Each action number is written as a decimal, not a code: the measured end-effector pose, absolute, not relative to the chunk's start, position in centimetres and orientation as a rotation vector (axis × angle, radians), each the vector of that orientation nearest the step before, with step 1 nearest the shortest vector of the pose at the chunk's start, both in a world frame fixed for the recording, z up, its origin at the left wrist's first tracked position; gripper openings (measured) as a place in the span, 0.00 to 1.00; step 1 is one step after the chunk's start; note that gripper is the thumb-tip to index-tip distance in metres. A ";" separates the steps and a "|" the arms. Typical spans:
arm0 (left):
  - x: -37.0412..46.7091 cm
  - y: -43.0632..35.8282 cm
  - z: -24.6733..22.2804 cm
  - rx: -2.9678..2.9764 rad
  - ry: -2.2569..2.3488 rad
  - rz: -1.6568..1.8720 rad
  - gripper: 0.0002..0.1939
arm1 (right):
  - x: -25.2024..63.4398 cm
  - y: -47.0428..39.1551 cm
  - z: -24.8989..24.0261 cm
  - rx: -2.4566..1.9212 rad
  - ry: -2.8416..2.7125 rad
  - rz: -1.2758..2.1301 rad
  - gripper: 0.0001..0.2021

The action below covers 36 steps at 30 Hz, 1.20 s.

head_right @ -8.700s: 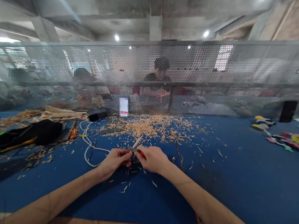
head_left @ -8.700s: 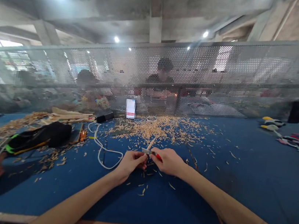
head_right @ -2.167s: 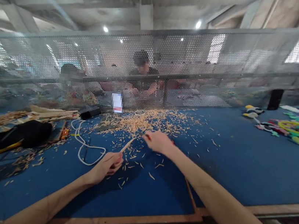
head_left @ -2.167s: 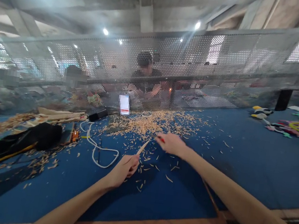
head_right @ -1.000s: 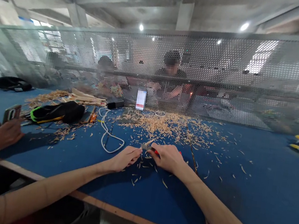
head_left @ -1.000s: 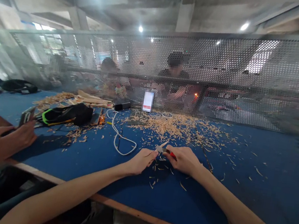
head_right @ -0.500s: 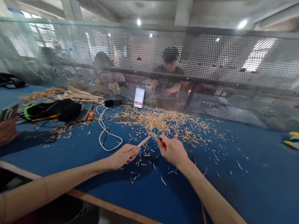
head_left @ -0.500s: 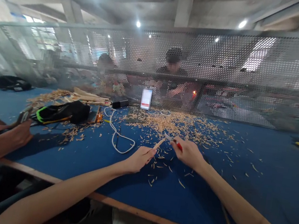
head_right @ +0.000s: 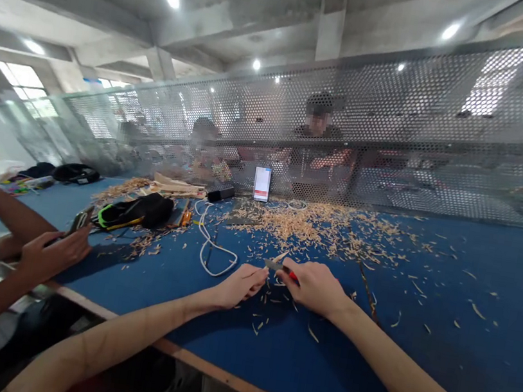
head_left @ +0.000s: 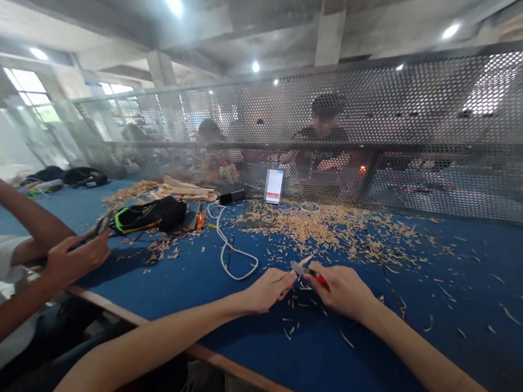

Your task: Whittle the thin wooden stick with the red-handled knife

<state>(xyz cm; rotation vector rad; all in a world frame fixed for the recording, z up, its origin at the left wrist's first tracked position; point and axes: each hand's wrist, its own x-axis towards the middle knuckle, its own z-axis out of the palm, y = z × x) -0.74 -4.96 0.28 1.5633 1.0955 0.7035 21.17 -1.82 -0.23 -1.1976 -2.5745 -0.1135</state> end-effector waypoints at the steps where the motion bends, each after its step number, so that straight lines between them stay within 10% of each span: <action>1: -0.7 -4.9 0.2 1.544 1.094 0.699 0.29 | 21.2 -1.7 -0.2 -1.199 -2.581 -0.123 0.19; 12: -1.0 -4.8 0.2 1.596 1.081 0.720 0.32 | 26.8 2.0 0.8 -1.709 -2.272 -0.176 0.18; 36: -0.5 -4.6 0.7 1.468 1.153 0.650 0.31 | 20.8 -2.0 1.0 -1.299 -2.611 -0.147 0.18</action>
